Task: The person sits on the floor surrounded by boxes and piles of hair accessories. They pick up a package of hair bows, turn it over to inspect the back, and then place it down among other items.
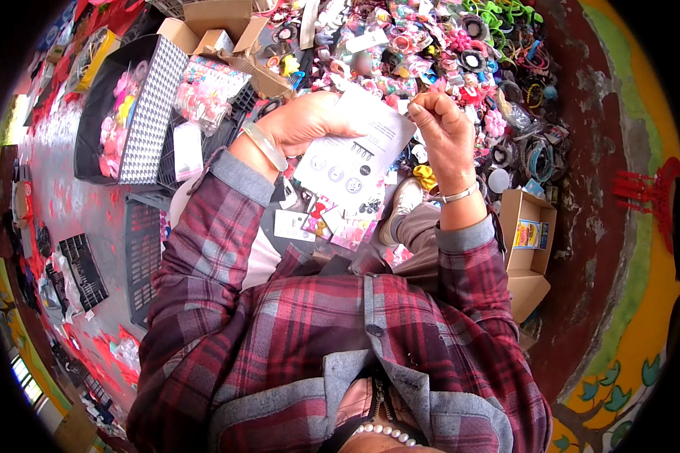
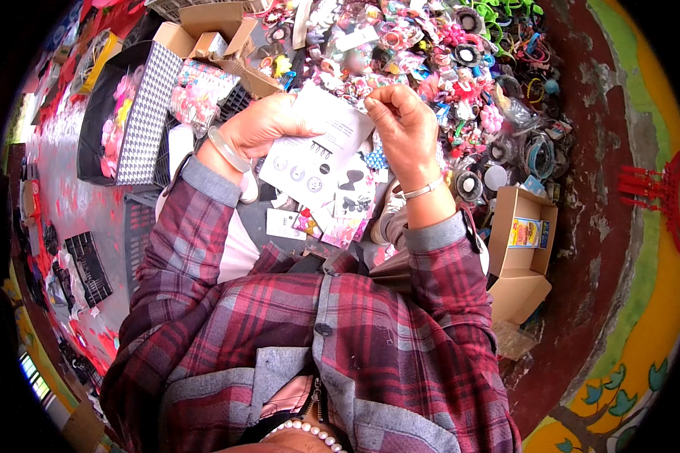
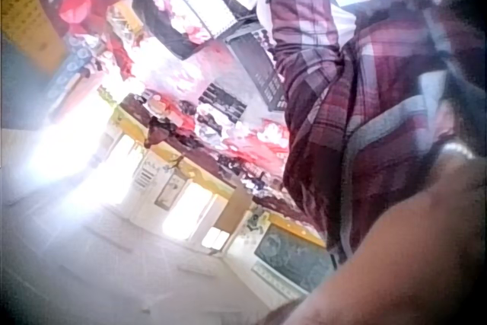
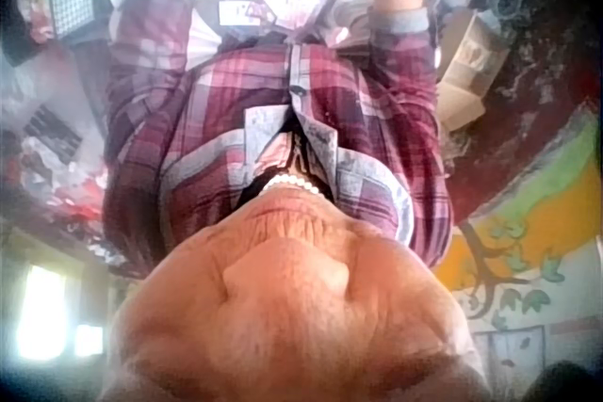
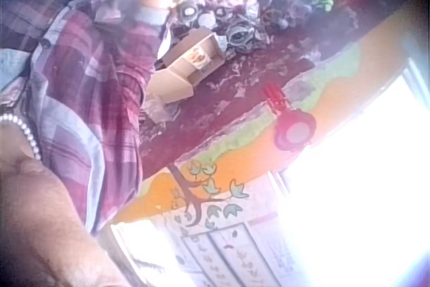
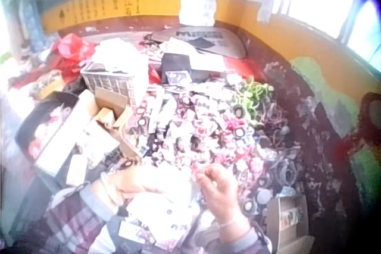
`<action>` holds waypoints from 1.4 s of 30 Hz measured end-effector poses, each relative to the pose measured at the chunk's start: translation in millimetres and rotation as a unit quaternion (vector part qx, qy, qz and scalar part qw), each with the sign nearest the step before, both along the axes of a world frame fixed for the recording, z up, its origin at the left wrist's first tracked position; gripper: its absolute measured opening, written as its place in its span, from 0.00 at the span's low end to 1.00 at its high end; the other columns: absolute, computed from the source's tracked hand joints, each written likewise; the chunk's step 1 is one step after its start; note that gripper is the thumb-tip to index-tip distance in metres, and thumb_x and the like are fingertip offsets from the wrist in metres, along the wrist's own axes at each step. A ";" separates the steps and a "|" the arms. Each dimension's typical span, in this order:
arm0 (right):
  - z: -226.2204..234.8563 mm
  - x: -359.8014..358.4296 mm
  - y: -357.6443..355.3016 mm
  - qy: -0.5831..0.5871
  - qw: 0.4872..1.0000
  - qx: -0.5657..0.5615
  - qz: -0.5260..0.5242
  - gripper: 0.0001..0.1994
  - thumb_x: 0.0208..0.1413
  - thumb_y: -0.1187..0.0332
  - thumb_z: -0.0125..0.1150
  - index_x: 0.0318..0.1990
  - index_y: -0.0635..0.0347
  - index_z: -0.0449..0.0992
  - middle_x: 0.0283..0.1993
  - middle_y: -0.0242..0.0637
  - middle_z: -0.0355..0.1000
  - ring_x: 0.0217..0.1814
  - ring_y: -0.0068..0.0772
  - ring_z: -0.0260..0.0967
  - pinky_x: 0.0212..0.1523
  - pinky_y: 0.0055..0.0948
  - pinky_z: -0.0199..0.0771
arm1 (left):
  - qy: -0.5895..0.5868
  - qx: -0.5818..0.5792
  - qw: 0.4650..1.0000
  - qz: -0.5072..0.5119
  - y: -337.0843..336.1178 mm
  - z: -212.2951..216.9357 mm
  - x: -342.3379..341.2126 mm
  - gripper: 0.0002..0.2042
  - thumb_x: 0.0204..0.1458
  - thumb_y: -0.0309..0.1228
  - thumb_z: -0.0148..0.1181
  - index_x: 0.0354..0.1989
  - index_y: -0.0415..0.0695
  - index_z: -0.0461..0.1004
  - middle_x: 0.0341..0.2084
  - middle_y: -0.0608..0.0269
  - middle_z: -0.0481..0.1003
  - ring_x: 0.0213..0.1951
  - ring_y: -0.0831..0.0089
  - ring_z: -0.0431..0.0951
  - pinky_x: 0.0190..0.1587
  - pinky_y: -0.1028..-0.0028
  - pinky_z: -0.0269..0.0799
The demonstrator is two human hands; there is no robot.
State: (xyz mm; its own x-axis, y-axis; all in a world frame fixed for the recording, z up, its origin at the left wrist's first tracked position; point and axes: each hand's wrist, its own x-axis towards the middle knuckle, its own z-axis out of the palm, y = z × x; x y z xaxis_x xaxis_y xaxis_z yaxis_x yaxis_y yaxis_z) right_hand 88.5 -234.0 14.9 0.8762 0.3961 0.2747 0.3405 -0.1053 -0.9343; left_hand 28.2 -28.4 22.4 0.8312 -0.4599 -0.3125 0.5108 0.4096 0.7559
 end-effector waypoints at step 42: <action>0.0 -5.9 12.9 -0.150 0.979 -0.132 -0.040 0.03 0.39 0.73 0.61 0.25 0.53 0.76 0.24 0.32 0.71 0.28 0.30 0.69 0.33 0.26 0.65 | -0.006 0.108 0.994 -0.020 -12.7 -24.1 -3.8 0.13 0.43 0.24 0.57 0.39 0.35 0.71 0.29 0.59 0.75 0.29 0.73 0.76 0.36 0.74 0.72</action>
State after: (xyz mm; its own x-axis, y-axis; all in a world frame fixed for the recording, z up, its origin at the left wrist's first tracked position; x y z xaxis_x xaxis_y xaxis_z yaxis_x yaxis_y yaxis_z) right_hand 82.6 -221.1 14.8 0.8026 0.4209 0.4228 0.5768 -0.3665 -0.7300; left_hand 24.5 -41.1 -1.7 0.8182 -0.4153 -0.3976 0.5134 0.2163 0.8305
